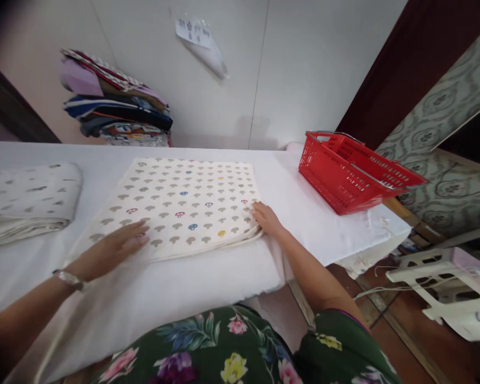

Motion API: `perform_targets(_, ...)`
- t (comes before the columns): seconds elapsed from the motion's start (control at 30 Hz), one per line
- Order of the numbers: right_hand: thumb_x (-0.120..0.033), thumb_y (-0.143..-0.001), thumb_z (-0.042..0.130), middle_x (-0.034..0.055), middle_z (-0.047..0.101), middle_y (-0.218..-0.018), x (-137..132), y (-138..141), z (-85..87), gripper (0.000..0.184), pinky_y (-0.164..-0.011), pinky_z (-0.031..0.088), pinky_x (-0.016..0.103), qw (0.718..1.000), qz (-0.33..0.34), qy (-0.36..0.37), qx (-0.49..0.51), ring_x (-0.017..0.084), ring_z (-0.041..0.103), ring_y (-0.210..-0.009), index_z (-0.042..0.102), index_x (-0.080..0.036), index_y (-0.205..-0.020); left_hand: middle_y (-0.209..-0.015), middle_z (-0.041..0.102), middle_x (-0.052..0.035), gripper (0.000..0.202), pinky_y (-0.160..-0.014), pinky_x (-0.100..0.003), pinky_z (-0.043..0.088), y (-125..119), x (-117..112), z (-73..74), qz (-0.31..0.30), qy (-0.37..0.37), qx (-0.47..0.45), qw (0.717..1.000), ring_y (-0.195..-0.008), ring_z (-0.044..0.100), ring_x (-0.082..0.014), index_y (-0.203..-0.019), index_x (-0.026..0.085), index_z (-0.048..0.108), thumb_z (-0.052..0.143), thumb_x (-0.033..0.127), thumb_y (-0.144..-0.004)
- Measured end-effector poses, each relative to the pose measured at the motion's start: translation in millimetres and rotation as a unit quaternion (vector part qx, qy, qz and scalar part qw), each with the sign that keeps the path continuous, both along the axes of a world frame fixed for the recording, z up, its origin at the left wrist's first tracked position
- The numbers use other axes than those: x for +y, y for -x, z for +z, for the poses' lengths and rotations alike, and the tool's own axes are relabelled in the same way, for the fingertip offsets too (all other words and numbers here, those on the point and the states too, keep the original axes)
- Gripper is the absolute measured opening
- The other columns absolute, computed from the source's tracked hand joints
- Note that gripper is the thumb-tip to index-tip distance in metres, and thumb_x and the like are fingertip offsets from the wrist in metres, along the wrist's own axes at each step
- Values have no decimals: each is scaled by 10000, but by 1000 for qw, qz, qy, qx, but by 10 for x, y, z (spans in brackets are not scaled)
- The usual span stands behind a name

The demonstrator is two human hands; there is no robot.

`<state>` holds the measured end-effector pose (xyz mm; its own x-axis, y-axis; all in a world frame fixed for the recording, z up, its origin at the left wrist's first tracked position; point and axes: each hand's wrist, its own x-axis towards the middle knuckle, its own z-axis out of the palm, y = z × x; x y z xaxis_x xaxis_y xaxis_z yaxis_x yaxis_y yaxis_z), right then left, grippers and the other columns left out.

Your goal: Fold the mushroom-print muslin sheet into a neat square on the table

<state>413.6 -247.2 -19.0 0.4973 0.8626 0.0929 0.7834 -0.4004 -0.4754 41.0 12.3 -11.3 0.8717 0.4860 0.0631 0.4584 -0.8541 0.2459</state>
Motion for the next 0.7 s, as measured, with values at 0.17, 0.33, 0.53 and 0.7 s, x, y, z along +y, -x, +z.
perform_targets(0.17,-382,-927,295,15,586,-1238,-358,282,-61,413,-1058,263,446,998,49,-29,-38,228,438,-1239,550,-283,-1236,-1306,538,-62,495,-1053,-377,350,-50,-657,-102,-89,-46,-87,991,-1209,480,-215,-1142,234,610,400,562,-837)
perform_targets(0.33,-388,-897,400,50,601,-1210,-340,540,8,370,-1052,247,438,981,172,-62,-66,223,452,-1216,586,-251,-1186,-1165,631,-77,410,-961,-388,429,-162,-761,-122,-73,-92,-106,987,-1078,559,-221,-1033,203,666,343,421,-903)
perform_targets(0.53,-356,-914,418,88,635,-1051,-114,858,53,317,-893,378,369,951,287,-53,-102,212,529,-990,646,-212,-1081,-1020,662,-84,402,-848,-390,476,-212,-867,-30,-41,-98,-87,990,-961,577,-218,-1005,203,661,305,366,-913)
perform_targets(0.7,-343,-927,412,81,613,-1021,39,1024,41,298,-841,390,330,947,299,-54,-105,196,512,-941,656,-214,-1039,-1027,638,-90,326,-834,-381,469,-251,-983,-23,-62,-103,-82,989,-970,553,-220,-1018,207,643,367,331,-895)
